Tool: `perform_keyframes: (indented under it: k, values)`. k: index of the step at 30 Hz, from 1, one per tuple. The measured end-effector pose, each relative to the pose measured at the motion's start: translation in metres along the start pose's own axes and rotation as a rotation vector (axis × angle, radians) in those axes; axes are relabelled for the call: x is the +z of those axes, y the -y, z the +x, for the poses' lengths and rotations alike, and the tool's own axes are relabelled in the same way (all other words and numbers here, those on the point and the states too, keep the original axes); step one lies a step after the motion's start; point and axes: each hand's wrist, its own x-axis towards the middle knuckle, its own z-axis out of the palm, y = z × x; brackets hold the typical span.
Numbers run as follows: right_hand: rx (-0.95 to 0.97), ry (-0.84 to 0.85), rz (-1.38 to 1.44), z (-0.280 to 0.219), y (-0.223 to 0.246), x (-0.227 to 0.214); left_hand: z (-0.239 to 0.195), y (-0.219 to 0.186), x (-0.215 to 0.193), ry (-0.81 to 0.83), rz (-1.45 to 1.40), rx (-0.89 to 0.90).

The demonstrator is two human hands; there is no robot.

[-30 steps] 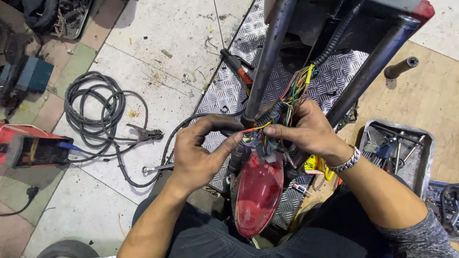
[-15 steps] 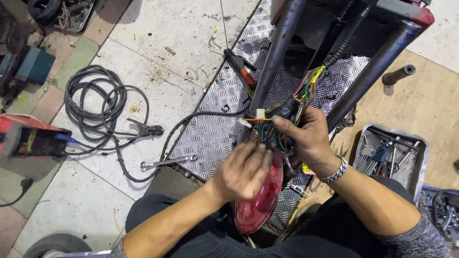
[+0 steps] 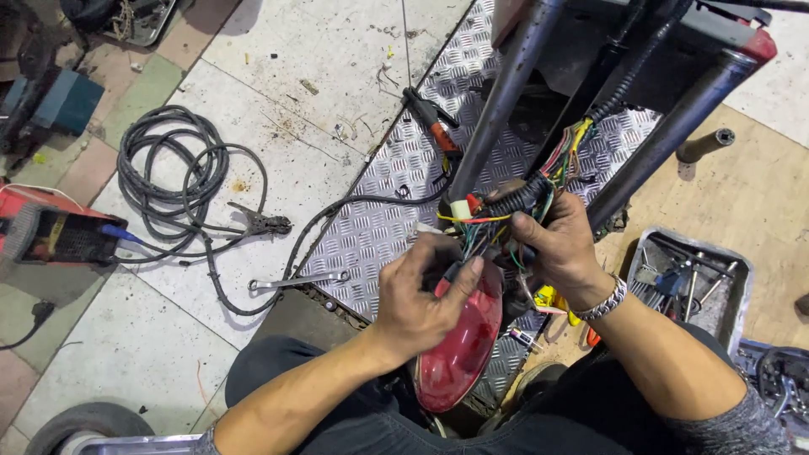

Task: The person sits on the floor and repairs the wiring harness of a red motorcycle. They strip wire ends, twist connections, and secure them with electrical tape and a zip tie.

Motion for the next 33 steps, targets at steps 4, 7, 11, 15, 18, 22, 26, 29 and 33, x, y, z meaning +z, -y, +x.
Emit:
perform_keyframes:
  k: [4,7,11,15,18,22,26,29,33]
  values:
    - [-0.001,0.023,0.09,-0.003,-0.006,-0.002,0.0,0.005,-0.002,-0.053,0.002,0.132]
    - [0.01,0.019,0.108,-0.005,-0.001,0.0,0.004,0.007,-0.005,-0.026,-0.042,0.226]
    - [-0.008,0.021,0.066,0.002,0.008,0.005,0.007,0.026,-0.003,0.052,-0.062,0.458]
    - [-0.096,0.073,-0.156,0.013,0.009,-0.01,0.019,0.036,-0.01,0.013,0.125,0.546]
    - [-0.092,0.084,-0.278,0.006,0.005,-0.018,0.04,0.016,-0.02,-0.082,0.319,0.579]
    - [-0.037,0.123,-0.298,0.003,-0.001,-0.025,0.048,0.0,-0.011,0.021,0.208,0.433]
    - [-0.008,0.15,-0.305,0.002,-0.002,-0.03,0.045,0.015,-0.005,0.077,0.204,0.305]
    - [0.011,0.148,-0.314,0.002,0.002,-0.027,0.057,-0.004,-0.012,0.102,0.128,0.131]
    - [-0.038,0.146,-0.35,0.004,0.0,-0.027,0.072,-0.004,-0.015,0.198,0.047,0.127]
